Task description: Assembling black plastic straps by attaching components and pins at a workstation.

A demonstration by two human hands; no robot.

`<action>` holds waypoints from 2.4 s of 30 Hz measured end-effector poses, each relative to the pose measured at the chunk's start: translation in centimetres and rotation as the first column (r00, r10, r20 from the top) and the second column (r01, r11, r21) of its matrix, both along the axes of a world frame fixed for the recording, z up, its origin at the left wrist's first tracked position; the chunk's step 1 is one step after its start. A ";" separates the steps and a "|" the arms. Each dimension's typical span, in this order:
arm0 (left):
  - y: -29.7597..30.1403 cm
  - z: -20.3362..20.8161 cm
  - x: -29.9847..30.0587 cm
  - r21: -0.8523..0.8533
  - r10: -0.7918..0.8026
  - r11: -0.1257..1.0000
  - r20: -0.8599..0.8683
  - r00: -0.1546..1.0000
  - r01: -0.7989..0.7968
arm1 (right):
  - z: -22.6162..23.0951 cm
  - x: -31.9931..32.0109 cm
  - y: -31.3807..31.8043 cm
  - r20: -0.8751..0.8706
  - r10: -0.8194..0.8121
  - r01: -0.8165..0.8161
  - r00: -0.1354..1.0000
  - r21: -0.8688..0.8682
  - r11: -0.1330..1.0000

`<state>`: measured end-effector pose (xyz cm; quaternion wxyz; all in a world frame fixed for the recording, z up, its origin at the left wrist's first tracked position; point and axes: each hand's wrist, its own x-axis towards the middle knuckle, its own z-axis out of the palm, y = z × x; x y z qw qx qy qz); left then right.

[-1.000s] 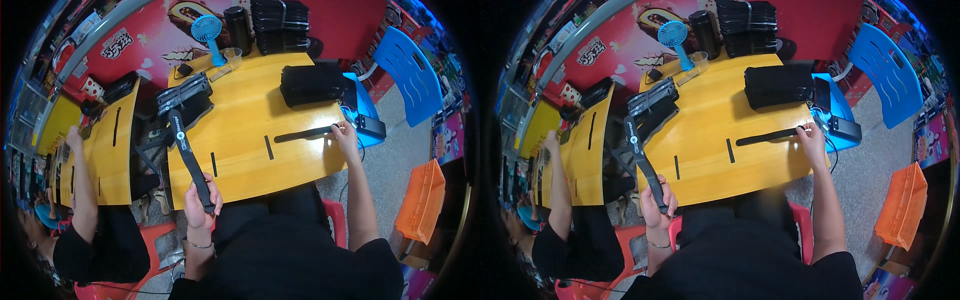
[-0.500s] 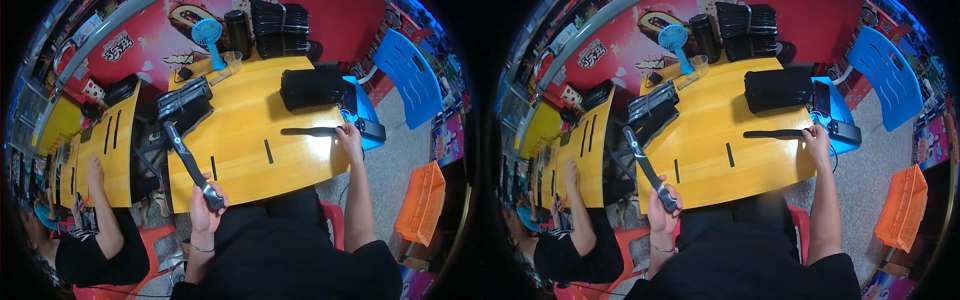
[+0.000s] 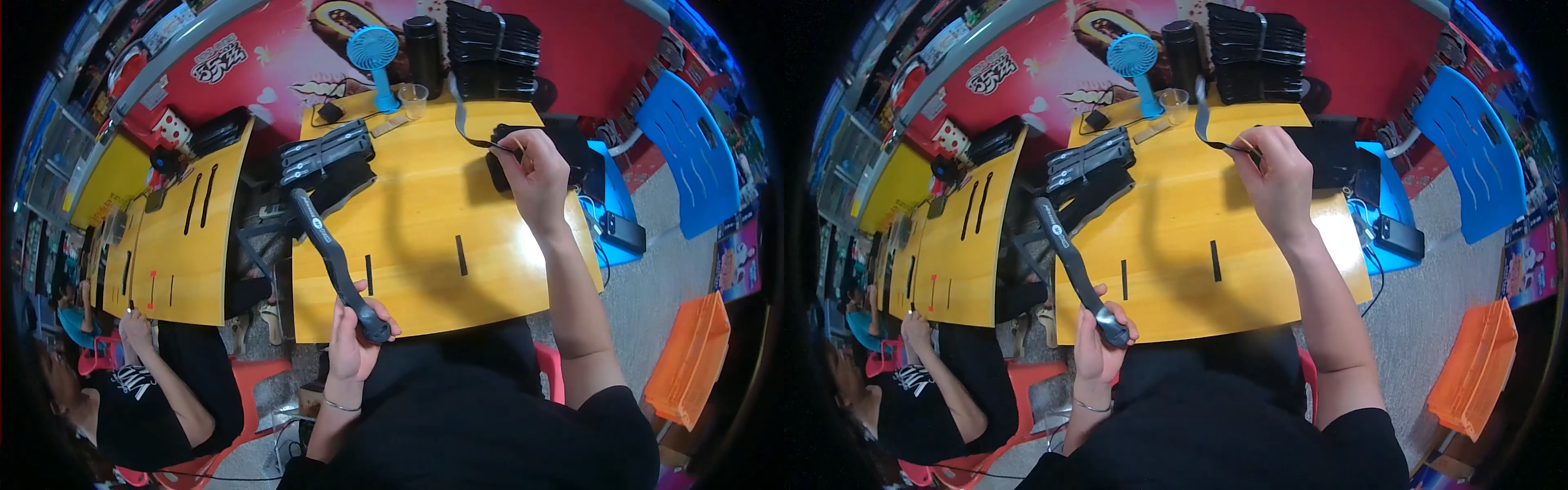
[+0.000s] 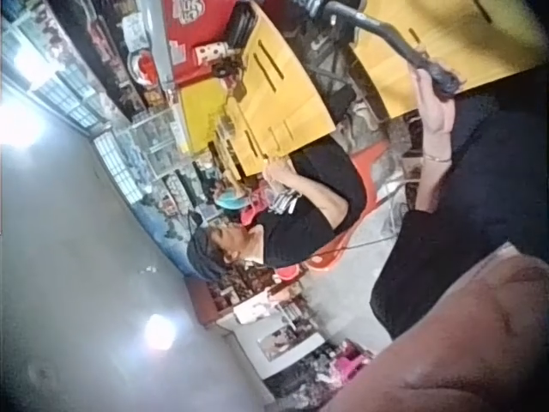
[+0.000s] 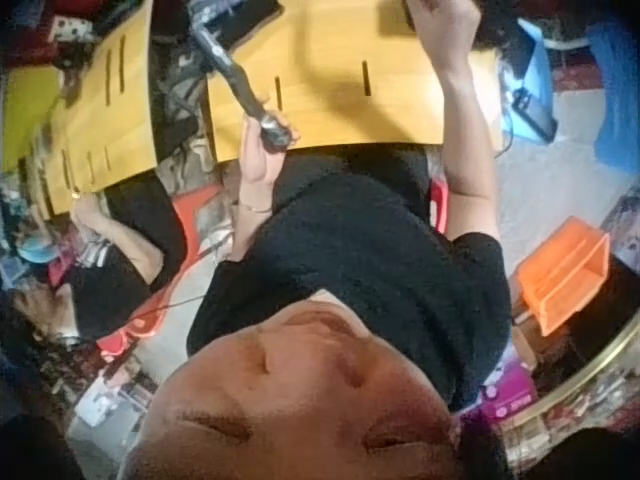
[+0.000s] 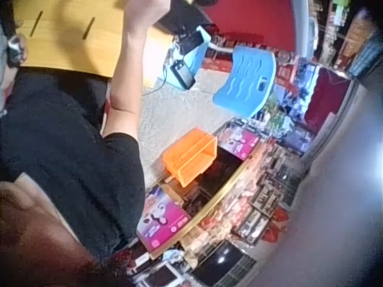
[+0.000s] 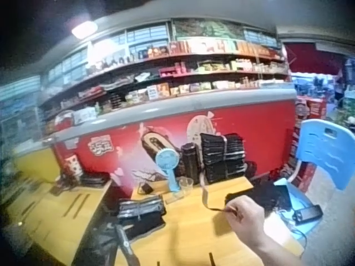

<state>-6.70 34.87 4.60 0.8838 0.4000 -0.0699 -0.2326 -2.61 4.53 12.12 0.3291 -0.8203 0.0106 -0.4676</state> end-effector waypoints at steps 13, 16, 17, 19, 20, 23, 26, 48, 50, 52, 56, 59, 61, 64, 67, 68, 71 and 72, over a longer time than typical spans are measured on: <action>-1.2 -0.6 8.4 0.132 -0.006 0.991 -0.001 1.000 0.006 | -12.4 1.7 -0.7 -0.536 -0.075 -0.056 0.841 -0.224 0.973; -2.7 -1.8 13.8 0.167 -0.062 0.985 0.129 0.990 0.040 | -13.1 1.4 -0.9 -0.536 -0.119 -0.036 0.836 -0.269 0.963; -3.6 -2.3 15.4 0.179 -0.063 0.983 0.158 0.985 0.034 | -13.3 1.3 -1.0 -0.513 -0.151 -0.018 0.845 -0.309 0.951; -5.3 -3.1 18.2 0.184 -0.109 0.980 0.192 0.975 0.073 | -13.9 0.9 -1.4 -0.514 -0.164 -0.028 0.842 -0.345 0.938; -6.1 -3.2 19.0 0.186 -0.113 0.979 0.190 0.975 0.077 | -14.0 0.7 -1.5 -0.517 -0.183 -0.034 0.836 -0.382 0.924; -7.6 -3.9 21.0 0.091 -0.166 0.983 0.072 0.983 0.159 | -13.7 0.5 -1.3 -0.493 -0.217 0.010 0.842 -0.388 0.922; -6.9 -5.0 22.1 0.145 -0.177 0.976 0.090 0.980 0.163 | -13.5 0.8 -1.2 -0.471 -0.281 0.052 0.836 -0.441 0.896; -2.9 -3.2 20.7 0.149 -0.151 0.979 0.068 0.986 0.140 | -11.2 0.7 -0.4 -0.538 -0.183 -0.094 0.823 -0.447 0.890; -2.4 -3.1 18.3 0.087 -0.139 0.987 0.052 0.989 0.134 | -10.8 0.1 -0.3 -0.511 -0.129 -0.068 0.850 -0.350 0.934; -1.9 -3.8 15.5 -0.076 -0.194 0.979 -0.029 0.980 0.192 | -9.4 -0.7 0.3 -0.431 -0.094 -0.039 0.897 -0.290 0.956; -0.2 -5.7 10.4 -0.249 -0.163 0.958 -0.070 0.984 0.141 | -5.3 -2.7 2.4 -0.081 0.142 -0.138 0.986 0.056 0.989; 0.2 -6.7 8.2 -0.278 -0.149 0.956 -0.194 0.970 0.092 | -3.8 -5.5 4.1 0.218 0.222 -0.285 0.950 0.323 0.902; 0.7 -7.7 7.8 -0.330 -0.140 0.942 -0.208 0.968 0.066 | -1.2 -7.5 5.2 0.239 0.322 -0.395 0.916 0.397 0.829; 1.0 -7.9 7.4 -0.365 -0.124 0.931 -0.237 0.964 0.030 | 1.6 -10.0 8.6 0.454 0.513 -0.680 0.729 0.391 0.620; 0.9 -7.7 7.3 -0.372 -0.152 0.926 -0.202 0.968 0.067 | 5.4 -13.8 11.8 0.554 0.790 -0.958 0.263 0.245 0.148; 1.1 -7.8 7.5 -0.376 -0.148 0.925 -0.202 0.968 0.063 | 5.9 -14.1 13.4 0.764 0.646 -0.998 0.010 0.046 -0.039; 1.1 -8.1 7.6 -0.363 -0.160 0.927 -0.155 0.975 0.094 | -0.1 -15.8 10.9 0.490 0.566 -0.747 -0.663 -0.476 -0.464; 1.2 -8.1 7.6 -0.360 -0.158 0.928 -0.159 0.974 0.092 | 0.2 -15.9 11.1 0.537 0.554 -0.771 -0.636 -0.406 -0.492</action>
